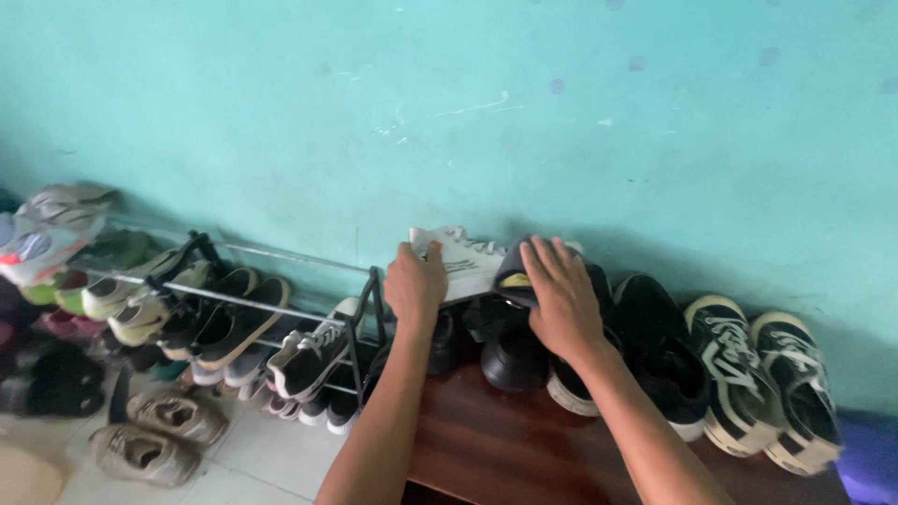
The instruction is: The person wipes a white sneaker with a dark cloth on a wooden surface, then uses a small brush to scrub the shoe's upper and sole. The person continues wiping the shoe with the cloth and briefly adjusts the laces before resuming brushing and wiping.
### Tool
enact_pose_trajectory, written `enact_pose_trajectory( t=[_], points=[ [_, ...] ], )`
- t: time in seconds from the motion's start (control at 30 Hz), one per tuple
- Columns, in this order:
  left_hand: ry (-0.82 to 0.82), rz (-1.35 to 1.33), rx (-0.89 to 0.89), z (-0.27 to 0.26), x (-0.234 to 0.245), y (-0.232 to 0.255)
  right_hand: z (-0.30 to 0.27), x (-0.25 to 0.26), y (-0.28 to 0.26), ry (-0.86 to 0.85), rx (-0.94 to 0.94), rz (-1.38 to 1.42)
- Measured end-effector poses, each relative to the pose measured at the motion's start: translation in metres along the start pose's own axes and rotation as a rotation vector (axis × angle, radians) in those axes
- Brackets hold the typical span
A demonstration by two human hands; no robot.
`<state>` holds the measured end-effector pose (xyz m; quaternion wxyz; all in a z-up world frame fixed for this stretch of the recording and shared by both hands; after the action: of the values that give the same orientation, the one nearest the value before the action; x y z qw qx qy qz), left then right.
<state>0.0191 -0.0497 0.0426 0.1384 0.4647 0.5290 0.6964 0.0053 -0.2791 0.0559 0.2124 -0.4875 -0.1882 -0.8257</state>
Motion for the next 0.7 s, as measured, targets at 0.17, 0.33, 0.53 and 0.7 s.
enact_pose_trajectory(
  t=[0.17,0.33,0.53,0.7],
  points=[
    [0.036,-0.091,-0.093,-0.006,0.004,-0.014,0.014,0.011,-0.073,0.007,0.125,-0.058],
    [0.133,-0.145,-0.221,-0.016,0.033,-0.048,0.030,-0.017,-0.079,0.009,0.162,0.101],
    [0.034,-0.319,-0.477,-0.043,0.038,-0.073,0.035,-0.034,-0.067,0.116,0.206,0.037],
    [0.267,-0.413,-0.435,-0.075,0.033,-0.065,0.034,-0.032,-0.061,0.075,0.156,0.116]
  ],
)
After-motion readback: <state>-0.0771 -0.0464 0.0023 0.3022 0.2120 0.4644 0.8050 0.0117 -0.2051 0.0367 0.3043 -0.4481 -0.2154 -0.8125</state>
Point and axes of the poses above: each hand's wrist, its own z-axis towards the middle knuckle, its own x-axis out of the back of the hand, y = z × x, the point moved 2 cm from there along z, towards the middle knuckle, and after that the axes turned 7 degrees about -z, right-handed, at the moved point
